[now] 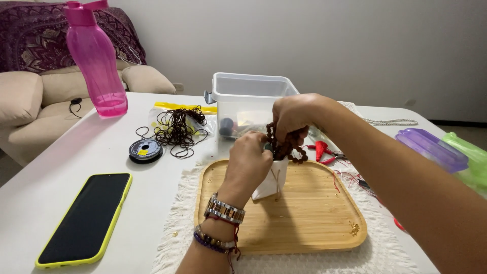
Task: The person is organizing jewelry by inspecting a beaded necklace and placing it into a small white drawstring pouch on a wooden tray.
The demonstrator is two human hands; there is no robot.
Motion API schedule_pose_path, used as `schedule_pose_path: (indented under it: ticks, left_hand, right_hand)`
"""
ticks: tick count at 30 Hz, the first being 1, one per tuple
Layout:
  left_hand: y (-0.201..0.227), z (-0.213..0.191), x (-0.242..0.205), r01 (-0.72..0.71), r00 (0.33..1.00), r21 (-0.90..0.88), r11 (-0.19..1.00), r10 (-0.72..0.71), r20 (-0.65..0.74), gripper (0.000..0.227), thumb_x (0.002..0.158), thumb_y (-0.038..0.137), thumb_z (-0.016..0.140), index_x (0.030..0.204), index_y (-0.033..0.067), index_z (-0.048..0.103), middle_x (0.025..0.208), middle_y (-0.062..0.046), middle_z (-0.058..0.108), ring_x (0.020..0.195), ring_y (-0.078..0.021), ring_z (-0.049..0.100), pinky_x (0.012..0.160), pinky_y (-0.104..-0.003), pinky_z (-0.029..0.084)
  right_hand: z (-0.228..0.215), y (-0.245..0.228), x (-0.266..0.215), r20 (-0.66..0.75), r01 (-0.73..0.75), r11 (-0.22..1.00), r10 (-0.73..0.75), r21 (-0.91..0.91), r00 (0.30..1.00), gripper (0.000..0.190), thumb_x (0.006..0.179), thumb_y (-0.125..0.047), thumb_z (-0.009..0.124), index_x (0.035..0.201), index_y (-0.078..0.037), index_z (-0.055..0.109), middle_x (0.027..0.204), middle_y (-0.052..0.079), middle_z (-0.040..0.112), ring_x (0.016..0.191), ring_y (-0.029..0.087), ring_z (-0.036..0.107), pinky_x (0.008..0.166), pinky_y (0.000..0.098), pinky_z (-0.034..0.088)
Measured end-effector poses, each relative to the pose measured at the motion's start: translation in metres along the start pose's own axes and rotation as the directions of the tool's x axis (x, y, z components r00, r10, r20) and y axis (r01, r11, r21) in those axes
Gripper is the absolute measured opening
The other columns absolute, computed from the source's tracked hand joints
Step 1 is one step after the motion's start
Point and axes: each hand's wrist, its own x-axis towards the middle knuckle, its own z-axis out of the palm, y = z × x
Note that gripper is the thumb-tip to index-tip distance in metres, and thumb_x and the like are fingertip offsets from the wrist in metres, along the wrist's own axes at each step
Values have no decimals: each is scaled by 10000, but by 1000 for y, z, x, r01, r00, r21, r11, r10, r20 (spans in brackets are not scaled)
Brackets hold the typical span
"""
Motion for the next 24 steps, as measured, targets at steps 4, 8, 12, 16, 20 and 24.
schedule_pose_path:
  ticks: [4, 8, 12, 16, 20, 24]
  left_hand:
    - [17, -16, -9, -21, 1000, -27, 999, 21, -22, 402, 767, 108, 570, 1119, 18, 744, 1071, -168, 718, 1016, -431, 691, 903, -505, 566]
    - [18, -18, -7, -38, 997, -107, 994, 30, -74, 405, 775, 78, 556, 1127, 6, 741, 1095, -181, 729, 1046, -436, 687, 915, -510, 563]
    - [20, -25, -12, 7, 991, -213, 977, -35, -130, 409, 761, 53, 560, 1124, -14, 738, 1085, -186, 736, 1045, -416, 697, 924, -494, 568]
    - [15, -33, -4, 87, 986, -452, 888, -141, -88, 419, 788, 12, 532, 1158, -77, 708, 954, -195, 725, 570, -242, 729, 563, -313, 620]
    - [15, -39, -5, 117, 983, -528, 841, -173, -59, 431, 776, 20, 555, 1172, -89, 686, 632, -179, 708, 489, -212, 712, 498, -272, 588]
    - [25, -42, -9, 96, 984, -505, 858, -160, -84, 419, 800, 38, 587, 1196, -51, 691, 595, -164, 705, 480, -175, 707, 509, -249, 573]
  right_hand:
    - [-5, -11, -12, -112, 66, 978, -44, 200, 993, 157, 712, -90, 789, 836, 3, 763, 626, 190, 716, 513, 276, 721, 503, 314, 584]
    - [3, -12, -15, -288, 182, 860, -43, 477, 957, 250, 719, -53, 794, 937, 37, 711, 713, 187, 705, 575, 290, 737, 557, 352, 620]
    - [19, -9, -31, -366, 299, 704, -60, 644, 929, 343, 819, -72, 730, 1122, 44, 618, 910, 144, 615, 695, 244, 719, 652, 362, 660]
    - [39, -3, -66, -358, 388, 707, -200, 591, 912, 322, 802, -49, 750, 1090, 80, 686, 1006, 194, 655, 854, 294, 709, 809, 414, 638]
    - [65, 22, -73, -502, 613, 764, -456, 203, 735, 493, 750, -86, 815, 1233, -82, 713, 1120, 121, 758, 1013, 275, 696, 897, 405, 568]
    - [96, 42, -68, -558, 491, 871, -403, 8, 725, 556, 663, -232, 917, 1199, -225, 768, 969, 18, 783, 744, 189, 641, 663, 355, 550]
